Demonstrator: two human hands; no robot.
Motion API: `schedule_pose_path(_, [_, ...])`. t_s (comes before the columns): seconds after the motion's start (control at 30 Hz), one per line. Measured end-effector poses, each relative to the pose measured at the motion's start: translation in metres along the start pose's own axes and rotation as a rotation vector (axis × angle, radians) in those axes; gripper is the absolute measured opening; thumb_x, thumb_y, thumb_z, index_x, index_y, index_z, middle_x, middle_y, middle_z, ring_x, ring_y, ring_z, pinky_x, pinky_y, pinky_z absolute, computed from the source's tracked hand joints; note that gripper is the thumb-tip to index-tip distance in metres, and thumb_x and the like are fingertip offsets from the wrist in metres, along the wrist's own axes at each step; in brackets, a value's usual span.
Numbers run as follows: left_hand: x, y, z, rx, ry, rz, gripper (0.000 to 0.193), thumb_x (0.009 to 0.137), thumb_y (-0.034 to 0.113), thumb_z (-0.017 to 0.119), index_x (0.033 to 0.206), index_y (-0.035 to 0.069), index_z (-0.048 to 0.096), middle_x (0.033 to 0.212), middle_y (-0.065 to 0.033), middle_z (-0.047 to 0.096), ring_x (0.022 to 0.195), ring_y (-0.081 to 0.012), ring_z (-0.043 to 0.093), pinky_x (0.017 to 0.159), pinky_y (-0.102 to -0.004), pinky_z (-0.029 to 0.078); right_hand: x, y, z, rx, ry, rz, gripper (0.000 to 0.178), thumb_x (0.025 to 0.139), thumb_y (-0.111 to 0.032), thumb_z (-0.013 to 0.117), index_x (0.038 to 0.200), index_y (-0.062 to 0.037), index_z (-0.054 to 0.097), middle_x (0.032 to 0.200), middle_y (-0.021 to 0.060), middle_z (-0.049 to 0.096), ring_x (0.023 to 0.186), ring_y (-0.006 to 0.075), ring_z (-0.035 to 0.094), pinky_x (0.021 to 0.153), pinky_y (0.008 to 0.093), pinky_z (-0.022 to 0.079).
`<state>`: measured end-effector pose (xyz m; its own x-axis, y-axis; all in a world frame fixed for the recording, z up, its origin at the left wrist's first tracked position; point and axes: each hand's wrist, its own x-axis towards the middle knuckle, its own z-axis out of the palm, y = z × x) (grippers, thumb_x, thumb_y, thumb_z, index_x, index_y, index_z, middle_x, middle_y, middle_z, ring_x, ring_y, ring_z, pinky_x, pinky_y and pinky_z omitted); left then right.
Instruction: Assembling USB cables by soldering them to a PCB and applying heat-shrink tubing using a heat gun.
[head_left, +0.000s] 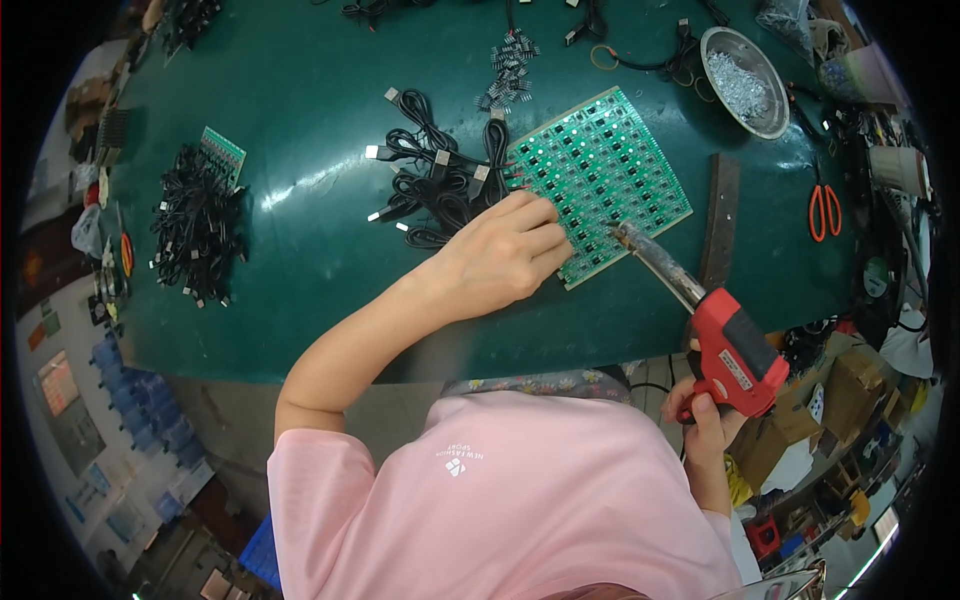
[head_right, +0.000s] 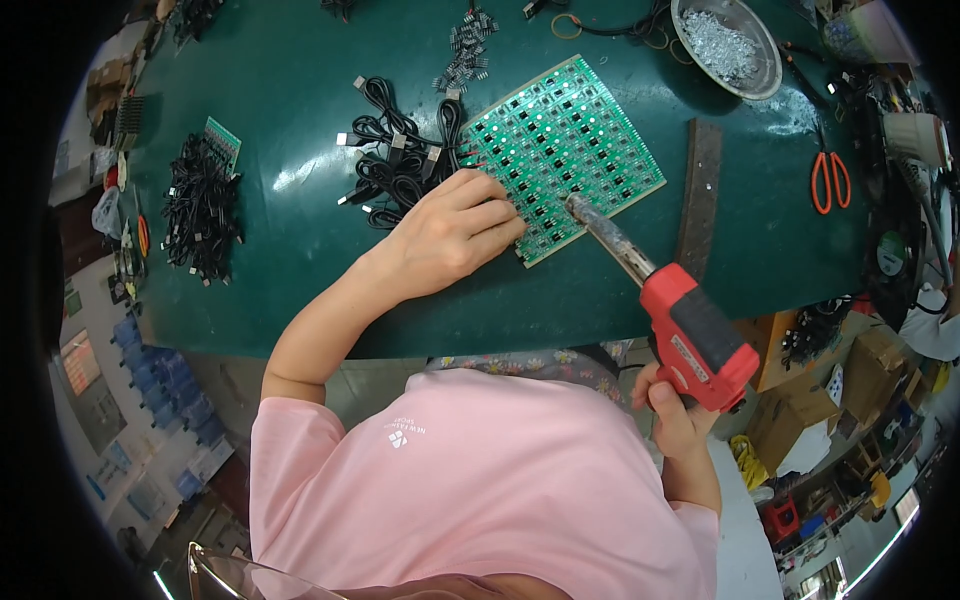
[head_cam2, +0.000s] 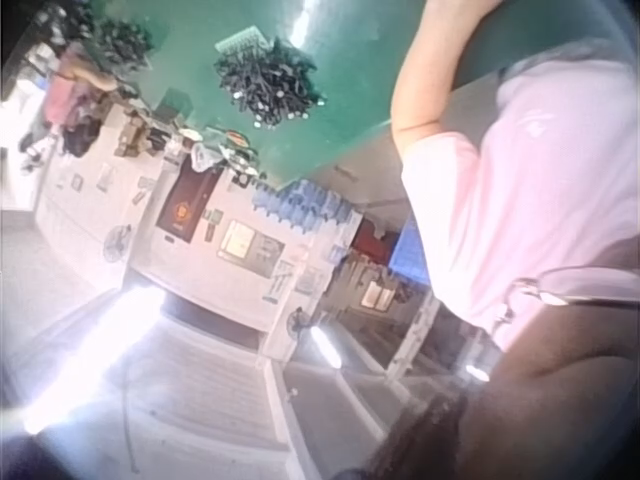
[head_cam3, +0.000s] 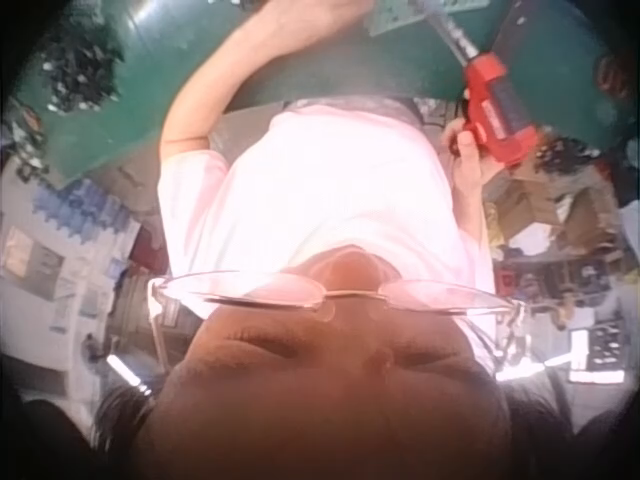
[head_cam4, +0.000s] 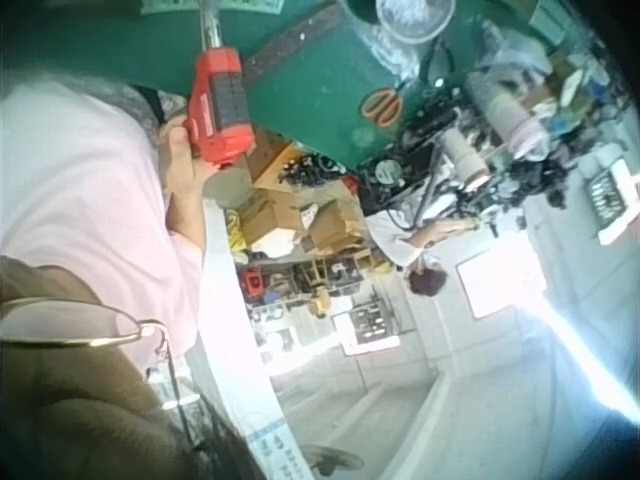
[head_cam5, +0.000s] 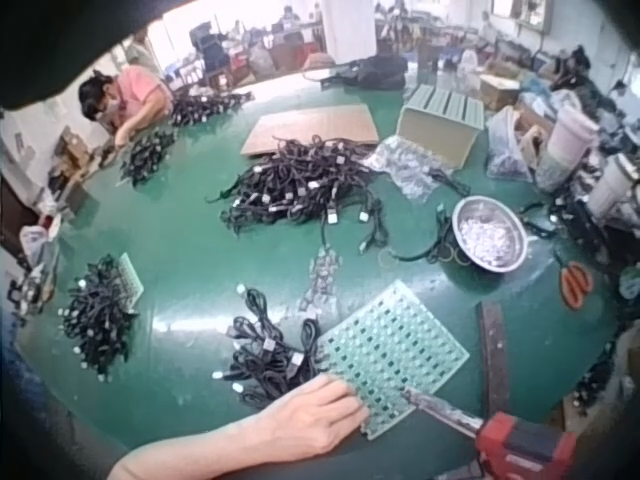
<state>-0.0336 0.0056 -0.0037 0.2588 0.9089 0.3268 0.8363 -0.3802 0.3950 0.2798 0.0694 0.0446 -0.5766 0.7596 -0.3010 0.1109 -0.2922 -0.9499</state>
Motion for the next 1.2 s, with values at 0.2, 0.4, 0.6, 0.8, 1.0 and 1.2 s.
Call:
schedule_pose_path(0.2, [0.0,0.003,-0.002,0.031,-0.002,0.0,0.023,0.067,0.009,0.065,0.088,-0.001,0.064,0.084,-0.0065,0.057,0.085,-0.0225,0.055,0.078,-0.0344,0.046,0.027,-0.003,0.013,0.01,0.078,-0.174,0.06,0.093,-0.035,0.057,0.128,0.0084,0.035,0.07,0.0161,0.061,0.051,0.0166,0.056,0.048,0.0299,0.048])
schedule_pose_path(0.4, [0.001,0.008,-0.005,0.096,-0.053,-0.031,0.022,0.068,0.01,0.068,0.088,0.003,0.064,0.087,-0.0059,0.058,0.095,-0.0236,0.054,0.084,-0.0379,0.043,0.035,0.0,0.012,0.15,0.203,-0.259,0.056,0.096,-0.03,0.052,0.127,0.0116,0.032,0.06,0.0116,0.051,0.041,0.0133,0.046,0.04,0.0287,0.044])
schedule_pose_path(0.6, [0.015,0.008,-0.017,-0.067,-0.167,-0.193,0.014,0.075,0.01,0.069,0.087,0.005,0.064,0.089,-0.0059,0.06,0.094,-0.0244,0.053,0.085,-0.0373,0.043,0.042,0.009,-0.012,0.305,0.095,-0.266,0.048,0.092,-0.011,0.053,0.132,0.004,0.03,0.125,0.0307,0.048,0.045,0.0142,0.051,0.04,0.0291,0.045])
schedule_pose_path(0.8, [0.078,-0.032,-0.033,-0.248,-0.212,-0.248,0.014,0.076,0.014,0.07,0.085,0.003,0.067,0.082,-0.0102,0.065,0.084,-0.029,0.057,0.076,-0.0398,0.046,0.045,0.001,-0.01,0.288,0.246,-0.292,0.042,0.094,-0.015,0.05,0.126,0.0076,0.036,0.088,0.0192,0.047,0.039,0.0131,0.046,0.038,0.0284,0.042])
schedule_pose_path(1.0, [0.147,-0.09,0.01,0.182,0.153,-0.378,0.021,0.075,0.023,0.074,0.082,0.005,0.065,0.087,-0.0103,0.062,0.093,-0.0292,0.054,0.08,-0.0396,0.042,0.045,-0.011,-0.003,0.216,0.307,-0.354,0.043,0.095,-0.019,0.05,0.126,0.0087,0.038,0.058,0.0094,0.051,0.039,0.0125,0.044,0.038,0.0276,0.041])
schedule_pose_path(1.2, [0.164,-0.1,0.022,0.152,0.001,-0.476,0.022,0.078,0.024,0.073,0.084,0.005,0.063,0.081,-0.0111,0.062,0.087,-0.0299,0.056,0.079,-0.0409,0.04,0.035,0.014,-0.021,-0.025,0.253,-0.472,0.048,0.094,-0.016,0.053,0.131,0.0076,0.034,0.065,0.0093,0.053,0.045,0.0109,0.045,0.044,0.0265,0.042])
